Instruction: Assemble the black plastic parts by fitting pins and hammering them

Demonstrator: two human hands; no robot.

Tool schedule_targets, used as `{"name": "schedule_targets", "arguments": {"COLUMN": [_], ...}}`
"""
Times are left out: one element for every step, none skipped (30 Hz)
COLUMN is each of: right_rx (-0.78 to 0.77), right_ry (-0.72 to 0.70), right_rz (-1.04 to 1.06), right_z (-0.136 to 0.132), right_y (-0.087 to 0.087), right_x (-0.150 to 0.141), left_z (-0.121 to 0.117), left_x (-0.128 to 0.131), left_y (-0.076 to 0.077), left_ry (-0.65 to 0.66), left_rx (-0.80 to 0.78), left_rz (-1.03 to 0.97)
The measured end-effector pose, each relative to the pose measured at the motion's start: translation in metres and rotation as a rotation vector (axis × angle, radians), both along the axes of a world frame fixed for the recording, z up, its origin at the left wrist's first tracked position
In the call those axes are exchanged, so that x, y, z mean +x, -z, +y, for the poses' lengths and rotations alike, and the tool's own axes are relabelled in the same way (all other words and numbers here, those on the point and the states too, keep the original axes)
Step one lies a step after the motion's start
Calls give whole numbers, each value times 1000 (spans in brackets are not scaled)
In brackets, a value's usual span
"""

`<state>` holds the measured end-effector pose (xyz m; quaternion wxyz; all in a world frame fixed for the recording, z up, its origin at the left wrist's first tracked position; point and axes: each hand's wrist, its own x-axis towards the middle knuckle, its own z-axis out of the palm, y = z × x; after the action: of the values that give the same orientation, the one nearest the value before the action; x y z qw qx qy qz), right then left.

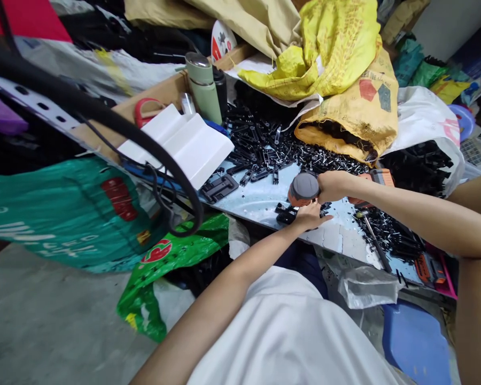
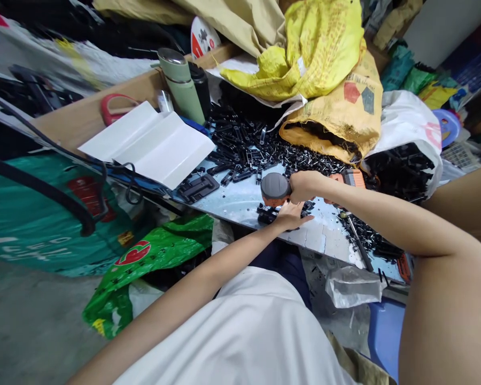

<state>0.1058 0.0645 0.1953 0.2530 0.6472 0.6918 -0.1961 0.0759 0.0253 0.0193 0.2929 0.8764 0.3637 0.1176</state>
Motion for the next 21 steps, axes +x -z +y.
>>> {"name": "schedule_targets", "arguments": {"right_rx": [-12,-32,-57,-79,-102,-121,-136,-146,-152,-151,-147,-138,-133,-132,-141,-160,-186,-202,-203,-188,-135], "right_ry": [-34,-70,-100,-120,-134,-147,-161,-178,-197,-211,-213,-205,-186,-157,-118,-69,-13,50,117,185,254], "right_rz": [-63,-126,-179,-199,-205,-206,-210,-217,-225,-233,-240,-238,-224,-195,-151,-91,-22,48,109,153,179], "right_z": [-3,-5,-7,-8,-8,-8,-7,-6,-5,-4,-4,-3,-3,-3,-2,-2,-1,-1,0,2,4], "right_y": [-3,-7,-10,-12,-13,-13,-12,-10,-8,-6,-4,-2,-1,-1,-1,-2,-3,-5,-6,-8,-11], "right_x": [-3,-7,-11,-15,-20,-24,-28,-32,-36,-39,-42,-43,-42,-39,-33,-25,-14,-1,13,28,44], "left_z": [0,0,0,0,0,0,0,-1,-1,-1,-1,0,1,2,3,5,7,9,11,15,18], "left_x": [-1,-1,-1,-1,-1,0,0,1,1,1,1,0,-1,-2,-4,-7,-9,-12,-14,-15,-16], "left_y": [-1,-1,0,0,1,2,4,4,5,5,4,4,3,2,1,1,1,2,3,3,4], "left_ry": [4,2,-2,-7,-12,-14,-10,-4,3,8,12,18,30,43,57,63,64,53,39,32,35], "left_rx": [-4,-5,-2,0,-2,-9,-18,-25,-29,-32,-39,-53,-73,-88,-95,-91,-73,-41,-3,35,75], "left_rz": [-2,-3,-2,0,5,10,11,6,-3,-12,-18,-17,-7,1,8,17,28,43,63,87,109]}}
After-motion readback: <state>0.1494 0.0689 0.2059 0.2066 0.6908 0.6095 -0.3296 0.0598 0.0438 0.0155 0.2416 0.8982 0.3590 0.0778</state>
